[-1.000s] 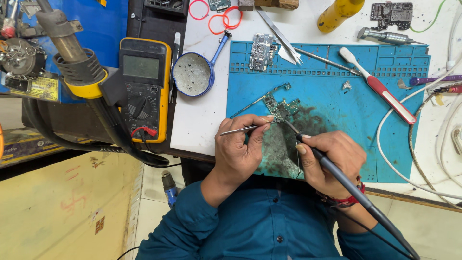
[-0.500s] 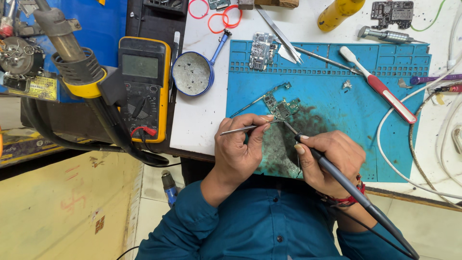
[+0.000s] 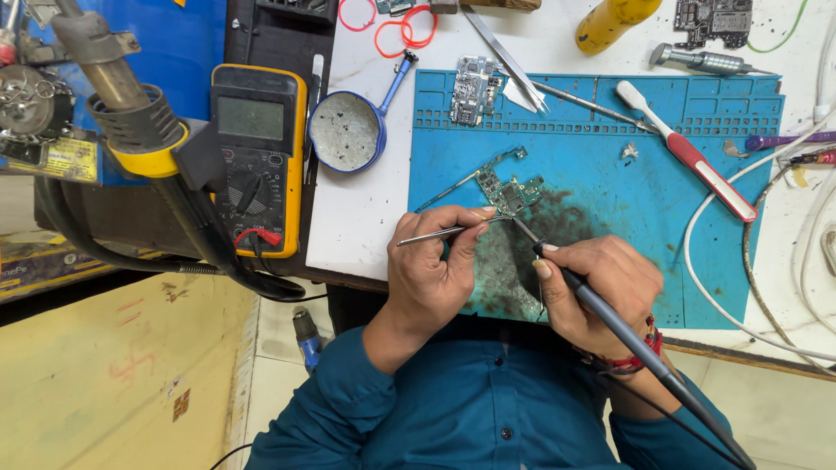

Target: The person solders components on a small circuit board at a repair workbench. They first use a hot air gun over the board, then hold the board with tweezers while applying a soldering iron to its contacts, repositioning the board and working on different points throughout the clip.

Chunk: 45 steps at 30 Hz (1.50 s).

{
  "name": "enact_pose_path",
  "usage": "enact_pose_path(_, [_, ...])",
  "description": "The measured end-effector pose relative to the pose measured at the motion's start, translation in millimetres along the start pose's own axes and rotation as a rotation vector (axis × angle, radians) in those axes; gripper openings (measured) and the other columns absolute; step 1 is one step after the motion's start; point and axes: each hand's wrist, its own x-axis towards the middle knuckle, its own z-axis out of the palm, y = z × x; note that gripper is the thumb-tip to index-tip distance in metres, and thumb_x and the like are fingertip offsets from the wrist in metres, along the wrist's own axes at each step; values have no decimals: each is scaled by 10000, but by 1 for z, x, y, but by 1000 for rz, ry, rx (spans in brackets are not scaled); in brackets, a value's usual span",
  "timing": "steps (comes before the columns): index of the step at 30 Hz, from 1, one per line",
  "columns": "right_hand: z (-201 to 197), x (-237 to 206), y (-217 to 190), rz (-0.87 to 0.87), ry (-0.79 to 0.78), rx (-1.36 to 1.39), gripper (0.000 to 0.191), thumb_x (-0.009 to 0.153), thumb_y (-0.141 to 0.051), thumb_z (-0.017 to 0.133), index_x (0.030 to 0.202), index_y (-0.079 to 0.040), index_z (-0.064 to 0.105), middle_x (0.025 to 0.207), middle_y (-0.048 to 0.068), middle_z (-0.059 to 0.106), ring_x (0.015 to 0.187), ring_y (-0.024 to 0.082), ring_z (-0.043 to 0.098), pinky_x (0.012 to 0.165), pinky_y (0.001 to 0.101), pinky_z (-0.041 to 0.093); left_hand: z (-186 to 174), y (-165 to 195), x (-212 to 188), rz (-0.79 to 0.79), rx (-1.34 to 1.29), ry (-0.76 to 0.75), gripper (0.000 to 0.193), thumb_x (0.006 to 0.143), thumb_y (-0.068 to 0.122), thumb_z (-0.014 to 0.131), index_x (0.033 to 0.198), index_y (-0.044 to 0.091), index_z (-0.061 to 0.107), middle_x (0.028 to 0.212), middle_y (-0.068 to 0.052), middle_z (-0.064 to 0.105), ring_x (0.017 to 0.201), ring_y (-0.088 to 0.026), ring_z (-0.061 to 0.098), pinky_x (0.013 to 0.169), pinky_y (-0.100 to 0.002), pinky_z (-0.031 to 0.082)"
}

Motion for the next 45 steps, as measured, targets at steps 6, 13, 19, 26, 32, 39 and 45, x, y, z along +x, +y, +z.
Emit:
enact_pose_path(6, [-1, -1, -1, 7, 19, 12, 118, 916, -53, 787, 952, -21, 679, 883, 119, 729, 748, 255, 702, 653, 307, 528, 0, 0, 0, -19, 10, -2, 103, 994, 107, 734, 1039, 101, 642, 1054, 11, 790, 833, -163, 689, 801, -307, 473])
enact_pose_path(13, [-1, 0, -2, 16, 14, 1, 122, 912, -63, 793, 953, -22, 685, 866, 116, 723, 737, 257, 696, 639, 309, 518, 1, -1, 0, -8, 5, 3, 103, 995, 106, 733, 1048, 102, 644, 1057, 13, 787, 834, -154, 686, 803, -302, 473])
enact_pose_path(19, [-1, 1, -3, 24, 16, 5, 124, 913, -65, 798, 953, -23, 688, 860, 113, 721, 733, 252, 694, 630, 305, 512, 1, 0, 0, -2, 11, 3, 104, 997, 109, 731, 1049, 99, 640, 1057, 11, 787, 849, -153, 698, 807, -303, 471])
enact_pose_path(26, [-2, -4, -2, 19, 50, -2, 121, 919, -69, 793, 954, -21, 688, 850, 115, 709, 720, 264, 676, 624, 321, 498, 0, 0, -1, -10, -3, -12, 102, 1005, 104, 721, 1052, 96, 632, 1064, 0, 789, 865, -157, 727, 805, -305, 472])
enact_pose_path(32, [-3, -5, -4, 7, 100, -28, 127, 918, -71, 794, 963, -12, 691, 855, 126, 708, 725, 279, 672, 659, 349, 495, 1, 0, -2, 32, -52, 19, 107, 995, 96, 721, 1051, 93, 629, 1075, -16, 785, 875, -175, 739, 807, -313, 473])
enact_pose_path(39, [-3, 0, -13, -39, 99, -48, 140, 924, -85, 800, 997, -8, 707, 876, 137, 711, 761, 288, 690, 700, 358, 515, -6, 6, -2, 55, -81, 95, 130, 972, 80, 738, 1069, 95, 654, 1098, -26, 779, 866, -234, 712, 835, -336, 530])
enact_pose_path(45, [-2, -3, -10, -34, 132, -47, 144, 921, -101, 796, 988, -7, 710, 862, 136, 708, 751, 286, 687, 697, 362, 515, -36, -4, -16, -32, -238, 149, 189, 1024, 52, 708, 1206, 20, 668, 1164, -120, 745, 1045, -203, 743, 944, -309, 597])
